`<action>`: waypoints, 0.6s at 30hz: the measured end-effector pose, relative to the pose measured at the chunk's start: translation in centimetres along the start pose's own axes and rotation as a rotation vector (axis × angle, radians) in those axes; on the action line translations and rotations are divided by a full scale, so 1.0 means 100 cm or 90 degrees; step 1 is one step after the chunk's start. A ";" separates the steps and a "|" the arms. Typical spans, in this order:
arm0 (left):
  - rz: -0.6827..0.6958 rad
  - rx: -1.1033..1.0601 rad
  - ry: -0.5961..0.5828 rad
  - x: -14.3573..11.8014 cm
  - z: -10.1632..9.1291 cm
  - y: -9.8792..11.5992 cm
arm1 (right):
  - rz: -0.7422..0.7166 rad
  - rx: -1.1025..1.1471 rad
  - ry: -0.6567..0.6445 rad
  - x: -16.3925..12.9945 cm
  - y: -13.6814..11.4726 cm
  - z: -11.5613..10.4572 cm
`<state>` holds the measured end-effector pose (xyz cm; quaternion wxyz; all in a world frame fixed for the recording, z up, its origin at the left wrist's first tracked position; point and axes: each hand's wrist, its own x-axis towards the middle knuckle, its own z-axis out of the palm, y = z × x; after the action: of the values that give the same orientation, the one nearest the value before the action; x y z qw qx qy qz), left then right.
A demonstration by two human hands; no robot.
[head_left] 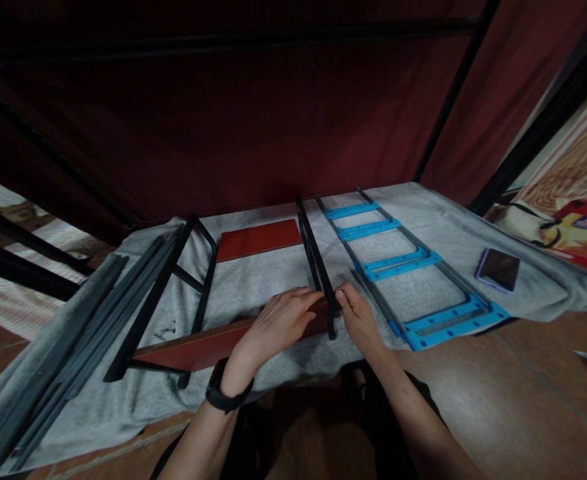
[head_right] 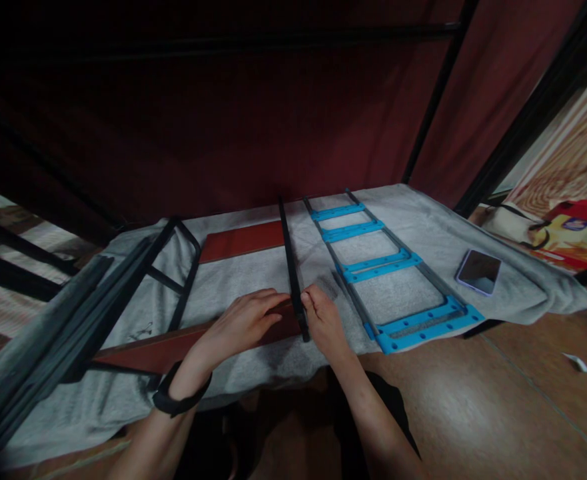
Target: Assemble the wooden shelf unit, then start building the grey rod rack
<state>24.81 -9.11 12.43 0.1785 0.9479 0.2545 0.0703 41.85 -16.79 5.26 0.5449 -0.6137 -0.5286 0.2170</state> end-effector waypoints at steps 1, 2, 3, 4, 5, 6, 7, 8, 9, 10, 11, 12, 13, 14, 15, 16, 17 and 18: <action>0.001 0.000 0.000 0.000 0.000 0.000 | 0.005 0.001 0.003 0.000 0.000 0.000; 0.002 0.000 0.000 0.000 -0.001 0.000 | 0.010 0.004 0.005 -0.001 0.001 0.000; 0.003 0.000 -0.003 0.000 -0.001 0.000 | 0.015 0.009 0.006 -0.001 0.001 0.000; 0.004 -0.001 -0.006 0.000 -0.001 0.000 | 0.017 0.016 0.005 -0.002 0.001 -0.001; 0.003 -0.001 -0.009 0.000 -0.002 0.000 | 0.017 0.025 0.002 -0.002 0.001 -0.003; 0.001 -0.002 -0.011 0.000 -0.002 0.000 | 0.015 0.034 -0.003 -0.003 0.001 -0.004; -0.001 -0.004 -0.011 -0.001 -0.002 0.000 | 0.010 0.041 -0.010 -0.003 0.001 -0.005; -0.001 -0.006 -0.010 -0.001 -0.002 0.000 | 0.003 0.045 -0.016 -0.003 0.000 -0.007; -0.001 -0.008 -0.008 -0.001 -0.001 0.000 | -0.004 0.044 -0.022 -0.004 0.000 -0.007; 0.001 -0.009 -0.004 -0.002 -0.001 -0.001 | -0.010 0.039 -0.025 -0.004 0.000 -0.008; 0.003 -0.009 0.000 -0.002 0.000 -0.001 | -0.015 0.032 -0.027 -0.003 0.000 -0.008; 0.005 -0.008 0.002 -0.002 0.000 -0.001 | -0.018 0.024 -0.027 -0.003 -0.001 -0.007; 0.005 -0.006 0.004 -0.002 0.001 0.000 | -0.018 0.018 -0.027 -0.002 -0.001 -0.006; 0.005 -0.004 0.004 -0.002 0.001 0.000 | -0.014 0.015 -0.027 -0.002 -0.001 -0.005; 0.006 -0.003 0.002 -0.002 0.001 0.001 | -0.007 0.015 -0.026 -0.001 -0.002 -0.004; 0.005 -0.001 0.000 -0.001 0.000 0.002 | 0.002 0.016 -0.024 0.000 -0.002 -0.004; 0.005 0.001 -0.001 -0.001 0.000 0.003 | 0.013 0.020 -0.023 0.000 -0.002 -0.003; 0.004 0.003 -0.002 -0.001 0.000 0.003 | 0.024 0.026 -0.023 0.000 -0.002 -0.003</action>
<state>24.86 -9.41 12.59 0.1763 0.9492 0.2516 0.0683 41.98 -16.93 5.54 0.5436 -0.6083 -0.5222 0.2486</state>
